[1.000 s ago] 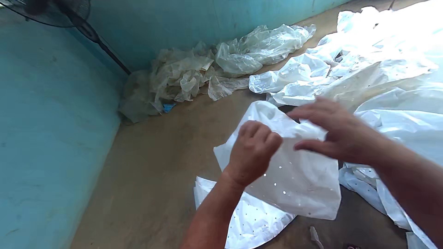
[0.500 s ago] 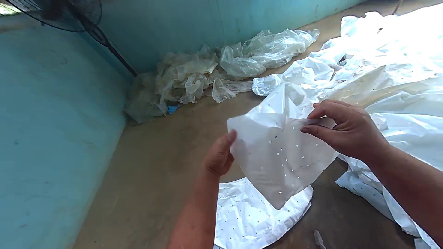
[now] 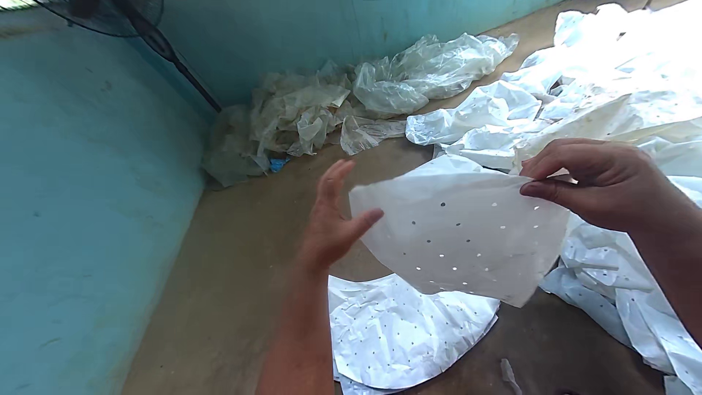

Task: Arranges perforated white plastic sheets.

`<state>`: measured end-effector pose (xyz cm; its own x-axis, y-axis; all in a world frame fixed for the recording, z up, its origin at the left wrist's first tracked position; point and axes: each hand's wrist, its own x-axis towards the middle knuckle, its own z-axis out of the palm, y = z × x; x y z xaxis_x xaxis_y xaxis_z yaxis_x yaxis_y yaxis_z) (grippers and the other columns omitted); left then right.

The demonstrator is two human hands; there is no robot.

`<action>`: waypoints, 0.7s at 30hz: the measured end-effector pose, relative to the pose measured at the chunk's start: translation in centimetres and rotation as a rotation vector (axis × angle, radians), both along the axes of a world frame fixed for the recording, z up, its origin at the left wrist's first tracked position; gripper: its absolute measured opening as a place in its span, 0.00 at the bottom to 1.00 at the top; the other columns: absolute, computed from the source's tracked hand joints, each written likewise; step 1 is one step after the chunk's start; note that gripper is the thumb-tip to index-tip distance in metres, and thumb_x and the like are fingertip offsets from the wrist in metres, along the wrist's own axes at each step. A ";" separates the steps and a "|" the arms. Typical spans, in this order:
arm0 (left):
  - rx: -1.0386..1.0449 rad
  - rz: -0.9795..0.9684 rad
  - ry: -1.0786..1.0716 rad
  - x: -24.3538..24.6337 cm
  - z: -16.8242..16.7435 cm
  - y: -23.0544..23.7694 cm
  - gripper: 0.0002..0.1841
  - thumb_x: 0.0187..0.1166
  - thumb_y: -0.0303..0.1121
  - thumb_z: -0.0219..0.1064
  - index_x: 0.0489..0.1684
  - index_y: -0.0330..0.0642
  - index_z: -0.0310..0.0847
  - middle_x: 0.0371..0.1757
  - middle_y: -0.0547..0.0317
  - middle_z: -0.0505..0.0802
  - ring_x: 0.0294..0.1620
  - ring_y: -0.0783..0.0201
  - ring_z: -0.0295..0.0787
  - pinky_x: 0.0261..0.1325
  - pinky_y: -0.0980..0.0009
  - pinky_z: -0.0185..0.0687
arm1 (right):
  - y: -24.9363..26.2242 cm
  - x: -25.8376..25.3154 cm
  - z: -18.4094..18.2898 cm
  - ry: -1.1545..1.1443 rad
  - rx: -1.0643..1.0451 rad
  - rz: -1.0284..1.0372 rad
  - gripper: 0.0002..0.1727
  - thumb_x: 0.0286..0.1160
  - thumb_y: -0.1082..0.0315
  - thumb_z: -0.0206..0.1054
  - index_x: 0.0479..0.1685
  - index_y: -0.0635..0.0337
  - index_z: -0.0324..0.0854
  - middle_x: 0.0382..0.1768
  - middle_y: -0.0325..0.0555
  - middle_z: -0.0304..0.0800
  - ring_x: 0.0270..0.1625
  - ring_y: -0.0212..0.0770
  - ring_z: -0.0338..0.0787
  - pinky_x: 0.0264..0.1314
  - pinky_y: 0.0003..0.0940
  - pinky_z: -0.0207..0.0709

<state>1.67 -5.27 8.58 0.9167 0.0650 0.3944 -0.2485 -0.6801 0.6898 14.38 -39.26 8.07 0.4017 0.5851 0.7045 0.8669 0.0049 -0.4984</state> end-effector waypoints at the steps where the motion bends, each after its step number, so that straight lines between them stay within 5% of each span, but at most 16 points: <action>1: 0.121 -0.066 -0.060 0.3 0.1 -0.3 0.41 0.67 0.45 0.79 0.80 0.33 0.70 0.86 0.39 0.71 0.86 0.46 0.67 0.81 0.47 0.67 | 0.2 -0.1 0.0 -0.081 -0.029 0.002 0.05 0.71 0.68 0.70 0.33 0.59 0.88 0.38 0.34 0.89 0.47 0.22 0.88 0.55 0.16 0.83; 3: 0.251 -0.180 -0.069 1.0 -0.5 -0.9 0.28 0.63 0.39 0.82 0.62 0.35 0.85 0.68 0.44 0.88 0.79 0.43 0.75 0.83 0.41 0.63 | 0.3 -0.2 0.1 -0.178 -0.058 -0.003 0.07 0.73 0.66 0.69 0.32 0.59 0.89 0.39 0.36 0.90 0.51 0.25 0.89 0.59 0.19 0.83; 6: 0.290 -0.259 0.173 1.0 -0.7 -1.3 0.05 0.67 0.26 0.78 0.31 0.34 0.88 0.35 0.52 0.91 0.45 0.56 0.86 0.59 0.49 0.73 | -0.7 0.4 0.6 -0.208 -0.052 -0.130 0.10 0.74 0.67 0.68 0.31 0.64 0.89 0.38 0.43 0.91 0.48 0.28 0.89 0.56 0.24 0.84; 8: 0.253 -0.261 0.146 0.8 -0.5 -1.3 0.04 0.73 0.23 0.72 0.30 0.32 0.86 0.32 0.52 0.88 0.39 0.60 0.84 0.50 0.58 0.78 | -1.6 0.6 0.8 -0.221 -0.108 -0.307 0.12 0.75 0.65 0.67 0.32 0.66 0.87 0.37 0.47 0.89 0.44 0.31 0.86 0.52 0.25 0.80; 10: 0.289 -0.197 -0.040 0.8 0.2 -2.7 0.03 0.75 0.22 0.69 0.33 0.32 0.87 0.34 0.50 0.88 0.38 0.60 0.86 0.45 0.63 0.84 | -1.4 -0.2 1.2 -0.234 -0.217 -0.401 0.14 0.76 0.66 0.65 0.35 0.71 0.86 0.40 0.62 0.89 0.46 0.57 0.88 0.51 0.56 0.78; 12: 0.319 -0.174 -0.257 1.1 0.8 -5.9 0.04 0.74 0.23 0.69 0.36 0.33 0.90 0.34 0.49 0.89 0.36 0.58 0.88 0.41 0.62 0.85 | 0.2 -2.1 1.7 -0.230 -0.295 -0.352 0.19 0.76 0.59 0.67 0.47 0.70 0.87 0.52 0.65 0.89 0.58 0.67 0.88 0.64 0.72 0.72; 14: 0.272 -0.240 -0.469 1.5 1.1 -9.6 0.05 0.73 0.23 0.69 0.36 0.32 0.91 0.32 0.49 0.88 0.34 0.58 0.87 0.39 0.64 0.82 | 2.7 -4.3 1.9 -0.241 -0.263 -0.248 0.25 0.74 0.52 0.69 0.57 0.66 0.87 0.53 0.56 0.92 0.59 0.56 0.90 0.73 0.67 0.69; 16: 0.170 -0.293 -0.587 1.7 1.3 -11.5 0.06 0.74 0.24 0.69 0.39 0.30 0.89 0.35 0.48 0.89 0.39 0.60 0.87 0.46 0.67 0.82 | 4.4 -5.1 1.5 -0.240 -0.168 -0.177 0.17 0.71 0.59 0.68 0.48 0.63 0.89 0.43 0.46 0.94 0.52 0.43 0.92 0.71 0.54 0.75; 19: 0.065 -0.180 -0.458 0.9 2.1 -9.1 0.15 0.84 0.32 0.64 0.54 0.25 0.82 0.53 0.41 0.90 0.57 0.59 0.89 0.63 0.65 0.84 | 3.2 -3.7 1.5 -0.189 -0.059 -0.156 0.09 0.73 0.65 0.67 0.35 0.61 0.89 0.35 0.39 0.90 0.48 0.30 0.87 0.66 0.34 0.78; 21: -0.027 -0.003 -0.199 0.2 2.1 -6.4 0.21 0.91 0.43 0.54 0.49 0.31 0.84 0.46 0.51 0.90 0.47 0.66 0.87 0.53 0.66 0.83 | 1.7 -2.7 1.9 -0.152 0.035 -0.188 0.05 0.71 0.68 0.69 0.33 0.59 0.87 0.37 0.32 0.88 0.49 0.21 0.86 0.66 0.23 0.79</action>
<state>1.90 -11.64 10.67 0.8208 0.0752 0.5663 -0.3843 -0.6608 0.6447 11.63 -37.52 9.96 0.3895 0.4841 0.7835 0.9191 -0.1491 -0.3647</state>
